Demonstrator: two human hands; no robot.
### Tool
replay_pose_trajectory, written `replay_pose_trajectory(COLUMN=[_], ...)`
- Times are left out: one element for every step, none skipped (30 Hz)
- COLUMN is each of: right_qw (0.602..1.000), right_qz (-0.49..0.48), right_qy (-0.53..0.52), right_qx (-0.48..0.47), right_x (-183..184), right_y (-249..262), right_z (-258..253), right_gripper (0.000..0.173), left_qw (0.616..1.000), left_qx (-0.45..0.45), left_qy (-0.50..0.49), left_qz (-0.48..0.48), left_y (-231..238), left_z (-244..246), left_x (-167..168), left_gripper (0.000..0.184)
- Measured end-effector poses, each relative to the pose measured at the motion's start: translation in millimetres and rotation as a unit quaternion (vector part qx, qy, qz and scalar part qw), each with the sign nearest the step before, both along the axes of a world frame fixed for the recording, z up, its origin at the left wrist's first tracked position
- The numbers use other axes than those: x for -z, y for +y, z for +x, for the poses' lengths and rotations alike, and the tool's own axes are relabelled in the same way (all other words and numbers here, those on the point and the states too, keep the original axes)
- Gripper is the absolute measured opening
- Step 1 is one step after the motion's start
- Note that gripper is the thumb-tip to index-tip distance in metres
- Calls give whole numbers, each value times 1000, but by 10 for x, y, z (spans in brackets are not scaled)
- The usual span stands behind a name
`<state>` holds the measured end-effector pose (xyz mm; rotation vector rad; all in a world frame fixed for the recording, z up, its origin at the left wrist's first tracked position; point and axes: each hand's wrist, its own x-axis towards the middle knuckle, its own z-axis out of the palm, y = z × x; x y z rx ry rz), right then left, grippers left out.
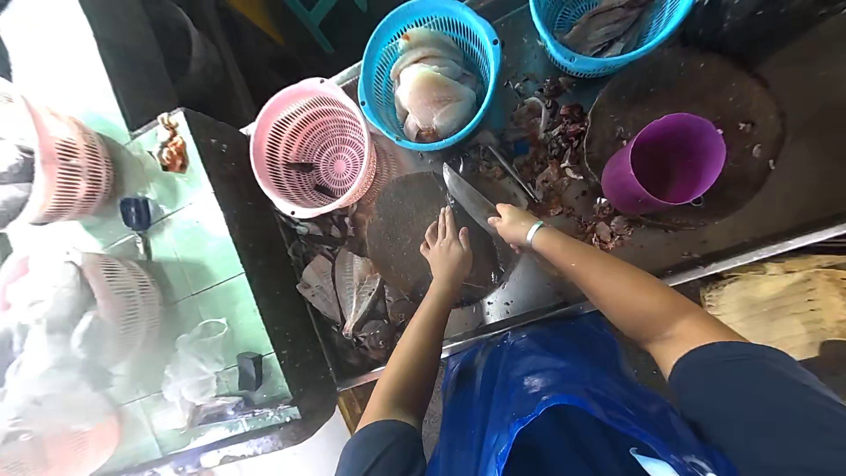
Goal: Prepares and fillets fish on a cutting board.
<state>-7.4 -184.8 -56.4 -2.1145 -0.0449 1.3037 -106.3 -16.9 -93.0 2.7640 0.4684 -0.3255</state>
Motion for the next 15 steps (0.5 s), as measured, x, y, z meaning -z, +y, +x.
replay_pose_trajectory(right_qw=[1000,1000,1000,1000,999,999,999,999,999,999,999,999,998,998,998], right_qz=[6,8,6,4,2,3,5,10,15,20,25,29,30,30,32], right_qy=[5,11,20,29,39,40,40,37,31,26,27,29,31,33,34], right_qx=[4,4,1,-2,-4,-4,0,6,15,22,28,33,35,33,30], right_x=[1,-16,-44,-52,-51,-36,-19,-13,4,51,78,83,75,50,38], right_y=[-31,-110,-219,-330,-414,-447,-428,-373,-292,-218,-173,-175,-230,-331,-450], right_z=[-29,-96,-176,-242,-306,-343,-334,-298,-257,-230,-232,-268,-342,-453,-584], right_gripper=[45,45,46,46,47,46,45,46,46,45,45,44,45,45,46], left_qw=[1000,1000,1000,1000,1000,1000,1000,1000,1000,1000,1000,1000,1000,1000,1000], left_qx=[0,-1,-1,0,0,1,3,4,4,2,0,-1,0,3,6], left_qy=[0,1,0,0,2,3,2,4,6,8,9,8,5,2,3], left_qz=[3,6,10,13,13,13,12,13,15,18,22,24,26,26,28], left_y=[1,3,3,6,6,8,2,-9,-14,-19,-19,-18,-21,-26,-24], left_z=[0,-10,-12,-1,-3,-2,8,18,25,21,13,12,10,6,11], left_x=[4,16,27,35,40,40,30,17,10,9,7,7,12,18,22], left_gripper=[61,61,60,60,60,60,60,60,60,60,60,60,59,60,60])
